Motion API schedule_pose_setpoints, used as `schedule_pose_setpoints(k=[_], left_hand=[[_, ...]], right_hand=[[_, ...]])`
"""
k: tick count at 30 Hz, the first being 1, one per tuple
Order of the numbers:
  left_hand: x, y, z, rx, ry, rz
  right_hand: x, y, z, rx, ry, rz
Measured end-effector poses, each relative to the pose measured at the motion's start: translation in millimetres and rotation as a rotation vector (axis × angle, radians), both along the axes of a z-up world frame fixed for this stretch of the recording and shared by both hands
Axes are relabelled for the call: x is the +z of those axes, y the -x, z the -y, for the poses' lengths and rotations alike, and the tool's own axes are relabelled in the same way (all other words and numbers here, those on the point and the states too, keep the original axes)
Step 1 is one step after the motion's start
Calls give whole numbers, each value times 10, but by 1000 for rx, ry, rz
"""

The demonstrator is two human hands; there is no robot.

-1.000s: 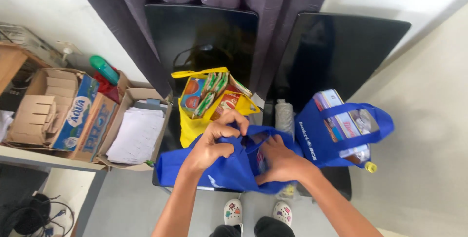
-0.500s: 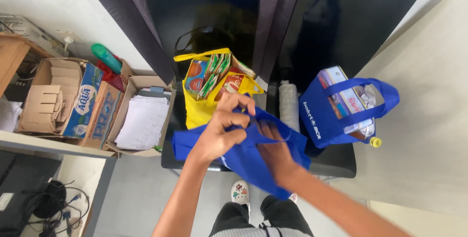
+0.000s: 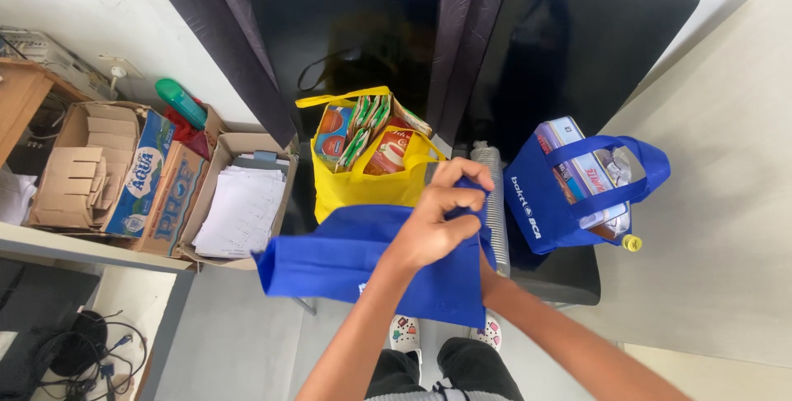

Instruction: Organize various snacks and grocery items from shopping bags into piles or onto chairs.

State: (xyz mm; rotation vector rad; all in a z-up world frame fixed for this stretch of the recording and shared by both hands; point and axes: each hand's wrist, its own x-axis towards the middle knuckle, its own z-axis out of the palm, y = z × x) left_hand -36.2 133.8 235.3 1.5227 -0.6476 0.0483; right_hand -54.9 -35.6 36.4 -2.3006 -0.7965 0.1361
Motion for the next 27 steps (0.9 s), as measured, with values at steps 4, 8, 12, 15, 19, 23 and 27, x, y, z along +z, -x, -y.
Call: schedule_pose_setpoints(k=[4,8,12,15,19,23,27], left_hand=[[82,-75,-81,53,-86,143],[174,-190,-427,259,-238,361],[-118,-269,-769,395,-249,296],[-231,-139,-1094,350,-146,86],[-1170,61,-1657,625,255,-369],[-2148,492,-1623,1025,399,-1027],[-2035,441,-1276,642,772,-1371]], right_hand=[[-97,-79,18,-84,-164,-269],[785,-125,-141,-177,312,234],[1144,-201,-180,-298,471,71],[1426,-269,-282,-330,454,-50],[1747,-288,-372,-401,394,-283],[1299,-387,-221,-500,136,-478],[1020,-441,-143,-468,10,-519]])
